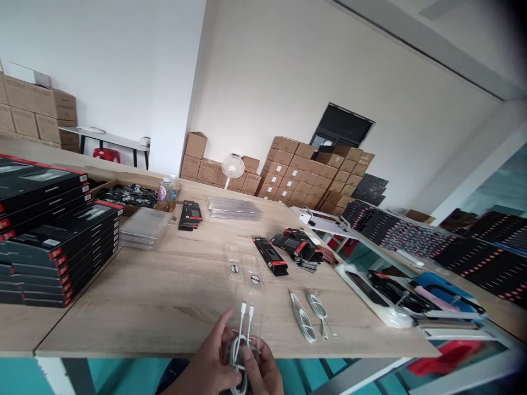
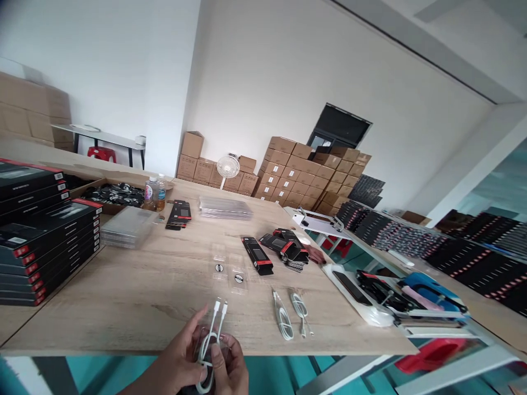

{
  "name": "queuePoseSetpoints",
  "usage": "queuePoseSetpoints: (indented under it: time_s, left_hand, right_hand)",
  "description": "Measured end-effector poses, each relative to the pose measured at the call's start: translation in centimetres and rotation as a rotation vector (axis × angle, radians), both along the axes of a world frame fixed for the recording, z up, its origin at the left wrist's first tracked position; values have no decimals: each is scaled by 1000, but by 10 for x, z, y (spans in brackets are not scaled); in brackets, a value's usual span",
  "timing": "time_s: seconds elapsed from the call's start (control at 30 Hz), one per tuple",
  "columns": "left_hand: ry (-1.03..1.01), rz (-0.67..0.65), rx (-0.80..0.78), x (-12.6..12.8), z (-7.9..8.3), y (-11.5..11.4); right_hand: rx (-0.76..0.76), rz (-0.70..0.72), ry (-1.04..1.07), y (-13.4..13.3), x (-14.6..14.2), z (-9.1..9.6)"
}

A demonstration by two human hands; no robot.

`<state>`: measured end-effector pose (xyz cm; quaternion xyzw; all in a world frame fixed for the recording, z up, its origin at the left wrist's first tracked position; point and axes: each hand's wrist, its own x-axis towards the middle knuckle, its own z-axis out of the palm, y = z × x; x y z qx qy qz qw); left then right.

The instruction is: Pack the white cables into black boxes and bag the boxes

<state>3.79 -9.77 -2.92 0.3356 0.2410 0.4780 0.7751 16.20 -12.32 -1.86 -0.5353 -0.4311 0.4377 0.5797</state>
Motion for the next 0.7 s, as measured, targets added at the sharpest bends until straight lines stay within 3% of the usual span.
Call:
queuePoseSetpoints:
  time_s: [0.17, 0.5, 0.6, 0.7]
  left_hand:
    - [13, 76, 21, 4, 3, -6]
    - [56, 42, -1, 3, 3, 2]
    - [94, 58, -2, -6, 7, 17]
    - [300, 219, 22, -23, 2, 39]
  right_hand:
    - [-8, 44, 75, 1, -3, -5]
    - [-21, 104, 96, 16, 6, -31]
    - [-43, 48, -18, 31, 22, -22]
    - [-27, -116, -209, 64, 52, 3]
